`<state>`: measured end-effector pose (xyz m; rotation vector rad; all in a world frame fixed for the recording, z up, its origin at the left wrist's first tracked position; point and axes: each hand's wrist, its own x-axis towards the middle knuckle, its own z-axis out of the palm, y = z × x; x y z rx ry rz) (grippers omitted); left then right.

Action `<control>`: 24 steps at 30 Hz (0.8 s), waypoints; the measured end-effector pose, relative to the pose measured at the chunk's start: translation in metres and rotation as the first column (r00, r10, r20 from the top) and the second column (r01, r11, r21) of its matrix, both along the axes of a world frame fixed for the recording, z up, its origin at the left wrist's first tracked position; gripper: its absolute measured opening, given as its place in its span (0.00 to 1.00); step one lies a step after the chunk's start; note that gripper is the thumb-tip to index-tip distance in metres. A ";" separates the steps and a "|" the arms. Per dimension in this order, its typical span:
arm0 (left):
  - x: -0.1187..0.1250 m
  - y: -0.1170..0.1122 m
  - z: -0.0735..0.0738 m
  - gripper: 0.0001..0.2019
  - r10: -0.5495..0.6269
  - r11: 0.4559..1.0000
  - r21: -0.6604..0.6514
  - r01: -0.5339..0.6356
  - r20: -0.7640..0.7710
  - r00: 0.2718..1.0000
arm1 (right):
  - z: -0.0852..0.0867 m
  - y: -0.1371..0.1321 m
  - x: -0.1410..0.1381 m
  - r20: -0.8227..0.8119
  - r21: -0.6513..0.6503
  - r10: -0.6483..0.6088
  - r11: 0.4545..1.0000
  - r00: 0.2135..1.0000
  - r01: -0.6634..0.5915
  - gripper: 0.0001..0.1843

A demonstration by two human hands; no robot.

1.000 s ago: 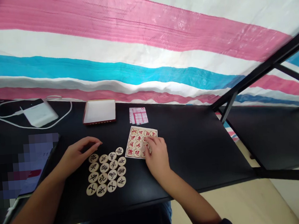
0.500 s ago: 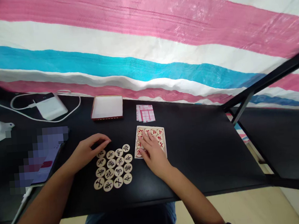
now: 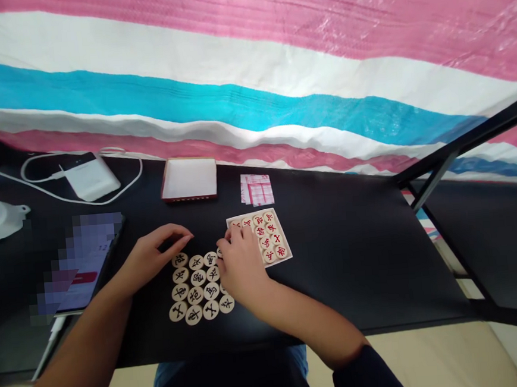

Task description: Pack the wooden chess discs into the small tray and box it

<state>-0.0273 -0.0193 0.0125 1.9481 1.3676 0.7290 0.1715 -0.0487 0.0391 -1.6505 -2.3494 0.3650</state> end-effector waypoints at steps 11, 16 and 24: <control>-0.001 0.000 0.000 0.11 -0.013 1.000 0.014 0.013 0.002 1.000 | 0.003 0.008 -0.001 0.098 -0.084 0.129 0.989 0.987 -0.121 0.20; -0.002 0.000 0.000 0.11 -0.024 0.999 0.022 0.024 -0.009 1.000 | -0.001 0.007 -0.001 0.132 -0.021 0.095 0.995 0.987 -0.093 0.12; -0.003 0.000 0.001 0.12 -0.023 0.999 0.031 0.023 -0.011 1.000 | 0.002 0.010 0.018 -0.140 0.093 0.047 0.995 0.989 -0.034 0.17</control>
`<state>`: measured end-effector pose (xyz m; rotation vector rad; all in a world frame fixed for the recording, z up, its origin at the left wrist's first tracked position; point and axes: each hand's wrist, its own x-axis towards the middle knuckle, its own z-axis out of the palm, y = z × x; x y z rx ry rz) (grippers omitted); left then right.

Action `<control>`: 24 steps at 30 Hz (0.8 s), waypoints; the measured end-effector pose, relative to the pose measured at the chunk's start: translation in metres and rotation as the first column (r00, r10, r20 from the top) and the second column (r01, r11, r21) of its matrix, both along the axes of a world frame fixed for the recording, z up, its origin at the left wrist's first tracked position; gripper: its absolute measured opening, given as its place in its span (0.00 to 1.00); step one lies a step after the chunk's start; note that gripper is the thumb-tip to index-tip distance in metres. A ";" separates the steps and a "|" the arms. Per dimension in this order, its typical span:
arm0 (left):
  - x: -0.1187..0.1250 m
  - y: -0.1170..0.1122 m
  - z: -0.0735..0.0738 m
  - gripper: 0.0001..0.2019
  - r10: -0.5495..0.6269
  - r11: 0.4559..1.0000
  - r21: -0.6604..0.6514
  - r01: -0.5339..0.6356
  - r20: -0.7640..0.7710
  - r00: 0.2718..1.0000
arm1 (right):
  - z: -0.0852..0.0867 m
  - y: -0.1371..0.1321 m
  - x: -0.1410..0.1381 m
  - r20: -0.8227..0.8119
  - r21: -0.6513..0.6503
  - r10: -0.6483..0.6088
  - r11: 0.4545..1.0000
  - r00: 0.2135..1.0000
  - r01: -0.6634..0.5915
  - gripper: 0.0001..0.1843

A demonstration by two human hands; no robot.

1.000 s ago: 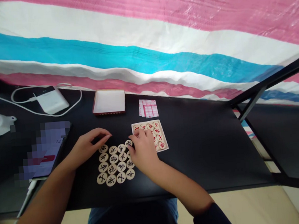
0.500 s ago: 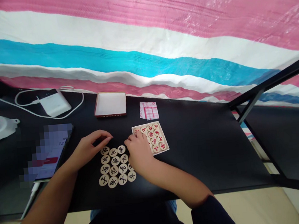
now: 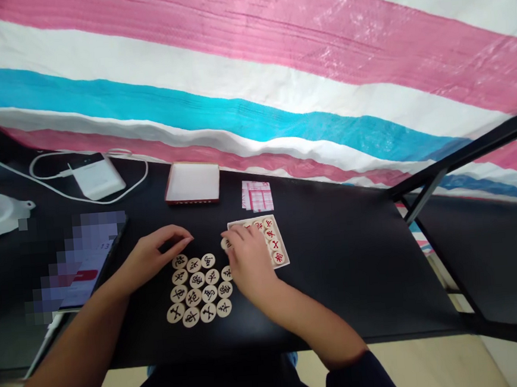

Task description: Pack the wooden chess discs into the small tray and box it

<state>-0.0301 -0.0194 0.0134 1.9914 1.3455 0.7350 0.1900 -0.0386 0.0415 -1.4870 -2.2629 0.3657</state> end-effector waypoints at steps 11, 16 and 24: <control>0.000 0.000 0.000 0.13 0.002 1.000 -0.020 -0.001 0.002 1.000 | -0.012 0.015 0.014 -0.064 0.028 -0.128 0.991 0.990 0.130 0.18; 0.001 0.001 0.000 0.13 -0.009 1.000 -0.010 0.009 -0.011 1.000 | -0.019 0.012 0.018 -0.023 0.019 -0.259 0.966 0.966 0.259 0.12; -0.011 0.004 -0.004 0.13 -0.115 0.992 0.033 0.120 -0.126 0.985 | -0.023 0.012 0.008 -0.094 0.007 -0.220 0.975 0.971 0.221 0.13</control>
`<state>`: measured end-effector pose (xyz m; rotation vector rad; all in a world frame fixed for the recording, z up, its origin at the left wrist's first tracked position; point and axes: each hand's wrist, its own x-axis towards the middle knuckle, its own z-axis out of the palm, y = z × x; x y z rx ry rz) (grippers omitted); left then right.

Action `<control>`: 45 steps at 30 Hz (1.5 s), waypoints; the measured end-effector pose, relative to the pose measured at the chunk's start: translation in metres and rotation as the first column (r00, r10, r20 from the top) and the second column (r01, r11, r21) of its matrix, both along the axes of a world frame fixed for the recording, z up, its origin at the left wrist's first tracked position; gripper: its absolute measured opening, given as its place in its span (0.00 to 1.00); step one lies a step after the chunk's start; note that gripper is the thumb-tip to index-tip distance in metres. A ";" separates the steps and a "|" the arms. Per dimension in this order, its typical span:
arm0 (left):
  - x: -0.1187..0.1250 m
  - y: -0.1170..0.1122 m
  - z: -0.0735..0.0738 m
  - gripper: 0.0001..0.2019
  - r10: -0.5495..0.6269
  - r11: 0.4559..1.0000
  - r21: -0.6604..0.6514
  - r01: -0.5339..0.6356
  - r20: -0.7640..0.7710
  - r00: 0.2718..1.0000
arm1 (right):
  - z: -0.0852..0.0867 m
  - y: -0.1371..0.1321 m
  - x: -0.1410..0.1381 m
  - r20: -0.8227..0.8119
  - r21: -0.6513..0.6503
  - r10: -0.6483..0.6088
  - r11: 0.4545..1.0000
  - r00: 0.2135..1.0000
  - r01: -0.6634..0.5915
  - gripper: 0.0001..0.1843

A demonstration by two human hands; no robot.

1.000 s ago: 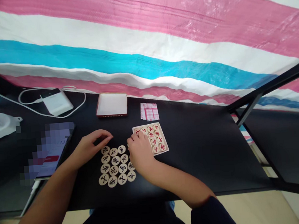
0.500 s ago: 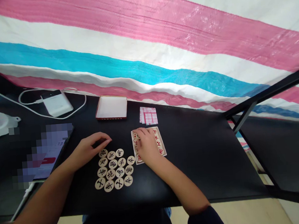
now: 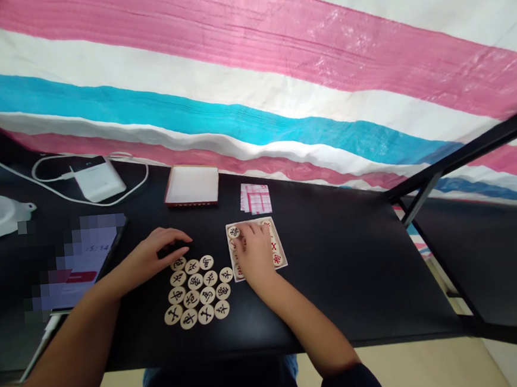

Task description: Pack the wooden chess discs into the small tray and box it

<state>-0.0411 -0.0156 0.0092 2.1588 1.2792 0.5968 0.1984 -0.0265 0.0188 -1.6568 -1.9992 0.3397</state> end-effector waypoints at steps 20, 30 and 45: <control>-0.020 -0.002 -0.001 0.14 -0.164 0.977 -0.139 0.163 0.006 0.986 | 0.018 -0.019 -0.014 -0.187 -0.003 0.089 0.996 0.978 -0.091 0.13; 0.029 -0.019 0.015 0.12 -0.003 0.993 0.114 -0.009 0.101 0.995 | 0.024 -0.028 -0.035 -0.487 -0.286 0.065 0.931 0.871 -0.229 0.10; 0.018 -0.011 0.010 0.11 0.020 0.984 0.175 -0.026 0.037 0.999 | 0.002 -0.006 0.011 -0.370 -0.259 -0.260 0.951 0.892 0.170 0.09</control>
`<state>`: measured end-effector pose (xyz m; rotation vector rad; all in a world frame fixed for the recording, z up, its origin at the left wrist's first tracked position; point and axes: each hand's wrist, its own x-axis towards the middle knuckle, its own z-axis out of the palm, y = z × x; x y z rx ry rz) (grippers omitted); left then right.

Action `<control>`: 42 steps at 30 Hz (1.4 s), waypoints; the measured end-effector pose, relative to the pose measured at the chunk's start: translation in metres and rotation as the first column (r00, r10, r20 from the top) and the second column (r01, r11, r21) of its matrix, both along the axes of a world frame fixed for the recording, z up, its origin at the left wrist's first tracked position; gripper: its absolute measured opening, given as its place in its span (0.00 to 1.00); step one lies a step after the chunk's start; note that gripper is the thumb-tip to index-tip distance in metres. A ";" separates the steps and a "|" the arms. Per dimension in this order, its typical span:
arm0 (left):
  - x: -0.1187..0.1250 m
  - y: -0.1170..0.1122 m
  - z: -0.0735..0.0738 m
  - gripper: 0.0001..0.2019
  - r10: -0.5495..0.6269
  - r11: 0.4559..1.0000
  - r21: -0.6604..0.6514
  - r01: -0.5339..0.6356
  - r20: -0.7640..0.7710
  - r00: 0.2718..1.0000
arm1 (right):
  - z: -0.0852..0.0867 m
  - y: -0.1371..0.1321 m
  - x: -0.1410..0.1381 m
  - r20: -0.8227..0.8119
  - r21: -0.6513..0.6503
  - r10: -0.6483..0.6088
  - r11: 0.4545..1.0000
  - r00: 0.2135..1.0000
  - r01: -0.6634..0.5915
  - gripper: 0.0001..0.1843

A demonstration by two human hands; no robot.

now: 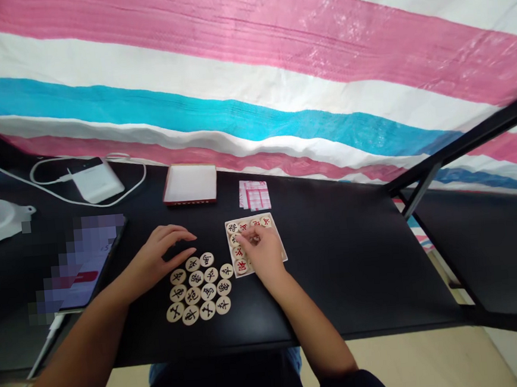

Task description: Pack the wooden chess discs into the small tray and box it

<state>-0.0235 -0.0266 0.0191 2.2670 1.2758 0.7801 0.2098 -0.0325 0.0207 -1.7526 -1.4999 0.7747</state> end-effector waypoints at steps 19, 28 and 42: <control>0.014 -0.006 -0.015 0.12 -0.246 0.961 -0.159 0.228 -0.102 0.964 | 0.002 -0.008 -0.004 0.115 0.173 0.027 0.984 0.993 -0.047 0.08; 0.017 -0.004 -0.014 0.08 -0.182 0.968 -0.183 0.174 -0.030 0.983 | 0.005 -0.015 -0.009 0.042 0.208 0.115 0.971 0.993 -0.121 0.07; 0.036 -0.015 0.001 0.12 0.203 0.827 -0.516 0.224 0.645 0.737 | 0.017 -0.025 -0.027 -0.089 0.072 0.286 0.957 0.954 -0.280 0.05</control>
